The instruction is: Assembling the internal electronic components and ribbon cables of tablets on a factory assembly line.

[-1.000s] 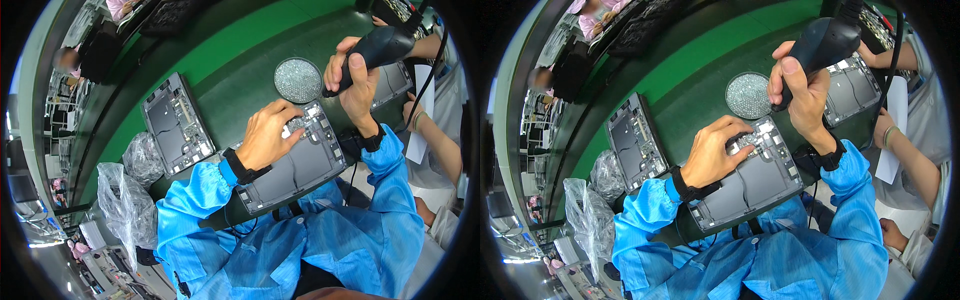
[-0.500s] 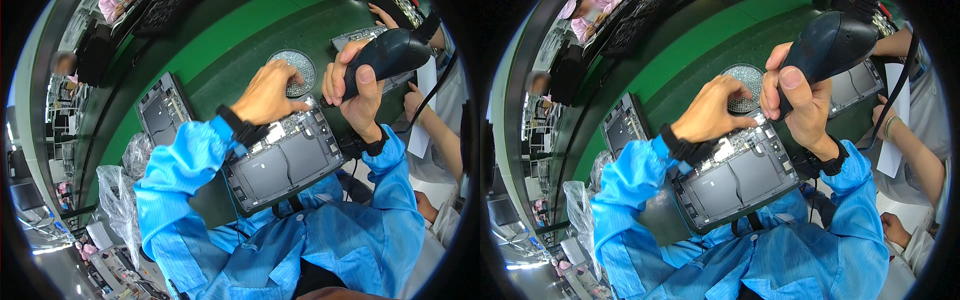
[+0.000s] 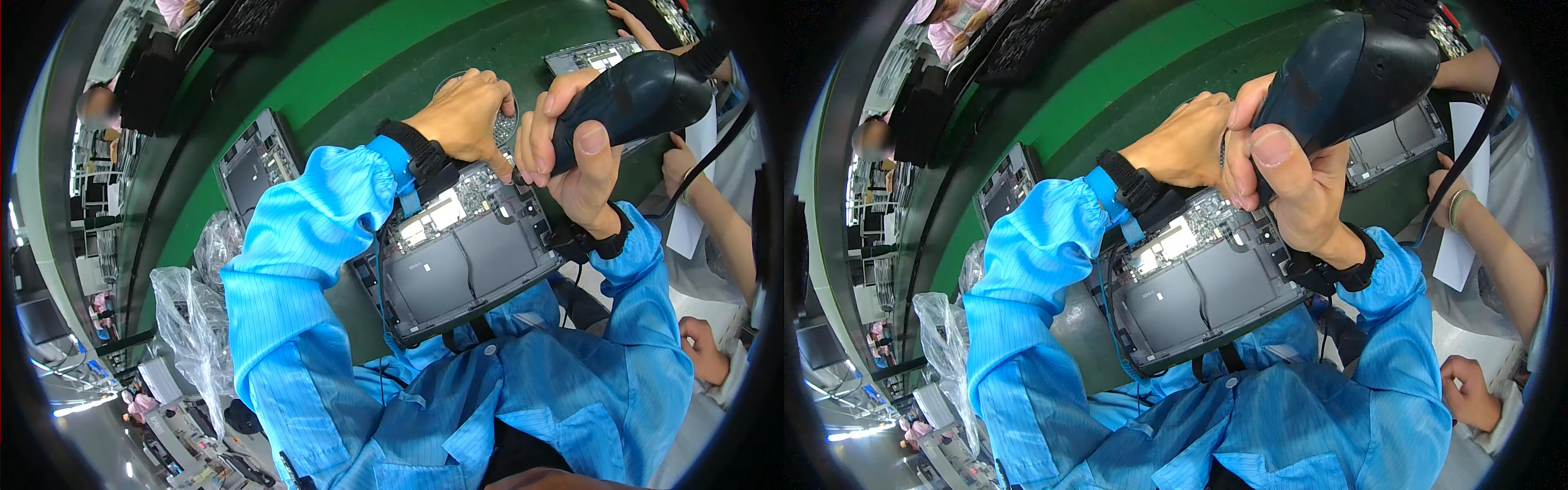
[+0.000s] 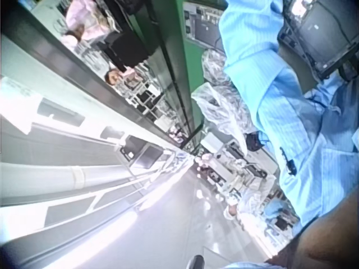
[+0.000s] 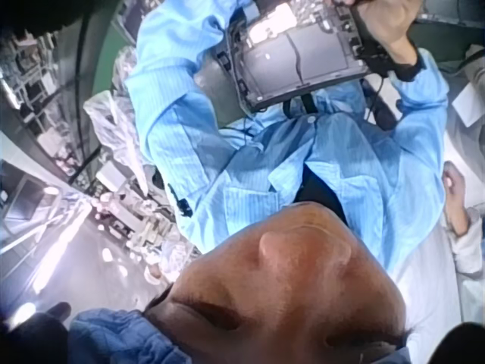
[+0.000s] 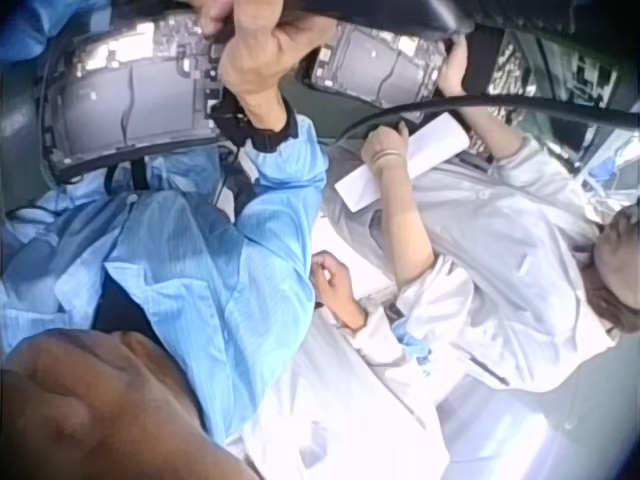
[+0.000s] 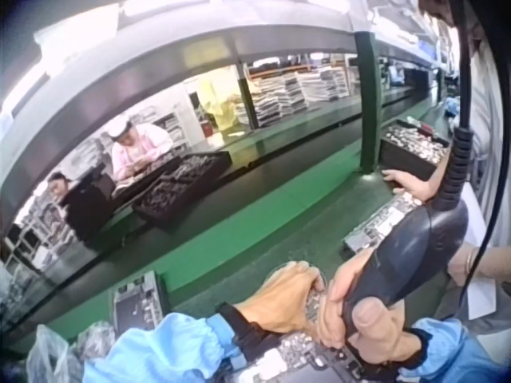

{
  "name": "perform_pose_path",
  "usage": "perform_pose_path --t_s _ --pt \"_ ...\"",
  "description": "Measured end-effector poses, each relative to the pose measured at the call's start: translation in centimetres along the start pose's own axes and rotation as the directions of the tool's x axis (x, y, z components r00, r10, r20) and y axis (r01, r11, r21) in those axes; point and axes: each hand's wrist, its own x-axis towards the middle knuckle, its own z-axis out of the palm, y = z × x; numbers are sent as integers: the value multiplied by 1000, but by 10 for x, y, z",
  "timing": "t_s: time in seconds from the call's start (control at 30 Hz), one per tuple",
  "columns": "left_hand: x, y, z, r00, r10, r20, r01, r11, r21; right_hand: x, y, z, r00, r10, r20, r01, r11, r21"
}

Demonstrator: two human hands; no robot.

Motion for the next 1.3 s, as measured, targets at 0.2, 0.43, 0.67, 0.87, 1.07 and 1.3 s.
perform_pose_path --t_s 0.2,0.43,0.67,0.87,1.07,1.3 --pt "0 -3 4 999 47 17 -46 996 -78 -3 1 -5 1000 -15 11 15 1000 -14" --pt "-20 5 -6 987 37 -156 -74 969 -237 -5 -6 -13 995 -98 5 98 994 -48" --pt "-59 42 4 980 80 -184 -108 983 -146 10 -15 -12 993 -102 -55 97 991 -95" --pt "-65 55 24 970 28 -242 -45 997 -66 -4 -12 -27 991 -124 -48 115 981 -155" --pt "-65 62 31 967 78 -243 -53 993 109 -2 -8 -24 988 -99 -116 80 985 -155" --pt "-65 64 36 974 108 -201 -81 987 140 0 -11 -28 987 -91 -133 67 983 -172"
